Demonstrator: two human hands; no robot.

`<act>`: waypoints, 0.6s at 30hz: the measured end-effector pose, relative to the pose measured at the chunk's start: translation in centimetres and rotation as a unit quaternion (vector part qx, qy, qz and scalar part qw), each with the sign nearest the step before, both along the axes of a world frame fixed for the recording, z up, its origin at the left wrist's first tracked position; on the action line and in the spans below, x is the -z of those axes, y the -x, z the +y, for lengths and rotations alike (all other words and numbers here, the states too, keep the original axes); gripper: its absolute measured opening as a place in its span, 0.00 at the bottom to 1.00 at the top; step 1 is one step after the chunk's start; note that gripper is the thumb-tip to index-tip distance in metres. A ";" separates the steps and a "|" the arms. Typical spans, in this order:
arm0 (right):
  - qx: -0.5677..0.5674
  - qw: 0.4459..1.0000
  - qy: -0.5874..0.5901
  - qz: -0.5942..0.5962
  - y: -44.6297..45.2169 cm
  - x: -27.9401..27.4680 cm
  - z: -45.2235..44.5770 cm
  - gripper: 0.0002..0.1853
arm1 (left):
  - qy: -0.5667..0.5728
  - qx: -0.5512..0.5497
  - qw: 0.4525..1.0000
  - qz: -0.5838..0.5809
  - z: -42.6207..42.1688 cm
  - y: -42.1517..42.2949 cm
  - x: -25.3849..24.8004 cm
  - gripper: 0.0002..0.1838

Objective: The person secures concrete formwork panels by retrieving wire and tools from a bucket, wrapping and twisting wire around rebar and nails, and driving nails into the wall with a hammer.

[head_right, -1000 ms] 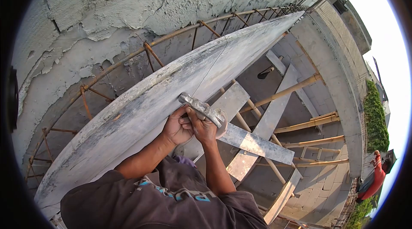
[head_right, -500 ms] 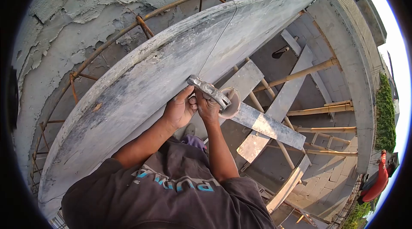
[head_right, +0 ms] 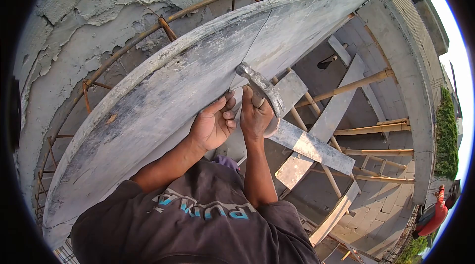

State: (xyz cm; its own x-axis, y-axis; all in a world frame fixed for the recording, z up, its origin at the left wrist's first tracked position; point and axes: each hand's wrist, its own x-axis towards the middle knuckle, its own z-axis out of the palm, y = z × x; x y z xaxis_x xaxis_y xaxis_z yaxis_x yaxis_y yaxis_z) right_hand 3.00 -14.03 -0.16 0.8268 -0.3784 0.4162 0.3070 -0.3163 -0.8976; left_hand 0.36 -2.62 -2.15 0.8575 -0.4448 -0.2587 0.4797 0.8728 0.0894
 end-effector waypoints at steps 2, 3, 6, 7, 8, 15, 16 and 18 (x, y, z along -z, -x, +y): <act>0.001 0.999 0.029 0.025 0.4 -1.0 0.4 0.07 | 0.008 0.003 1.000 0.001 0.0 0.1 -0.3 0.13; 0.000 0.998 0.043 0.038 0.7 -1.4 0.7 0.07 | 0.012 0.003 1.000 0.003 0.0 0.1 -0.3 0.13; -0.049 0.996 -0.043 0.053 1.1 -1.9 1.8 0.07 | 0.027 0.006 0.999 -0.044 0.3 0.1 0.1 0.12; -0.067 0.993 -0.073 0.064 1.3 -1.9 2.1 0.07 | 0.026 0.012 0.998 -0.048 0.4 0.0 0.3 0.11; -0.060 0.996 -0.046 0.056 1.6 -2.2 2.5 0.07 | 0.025 0.019 0.998 -0.053 0.6 0.0 0.7 0.10; -0.139 0.961 0.229 -0.076 1.8 1.2 0.3 0.10 | -0.069 0.012 0.998 0.003 1.3 1.4 1.5 0.08; -0.168 0.967 0.182 -0.063 1.9 2.1 0.3 0.11 | -0.083 0.011 0.996 0.008 1.3 1.7 1.5 0.08; -0.169 0.968 0.160 -0.091 1.1 4.0 -0.3 0.10 | -0.112 0.010 0.994 0.017 1.3 2.1 1.6 0.07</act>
State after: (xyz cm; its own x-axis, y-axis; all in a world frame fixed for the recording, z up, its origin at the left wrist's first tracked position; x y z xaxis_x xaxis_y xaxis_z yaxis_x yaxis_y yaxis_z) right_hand 1.94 -14.35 -4.19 0.7833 0.0724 0.6174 0.5845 -0.4237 -0.6920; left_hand -1.74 -1.34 -3.70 0.8382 -0.3890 -0.3822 0.5022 0.8237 0.2632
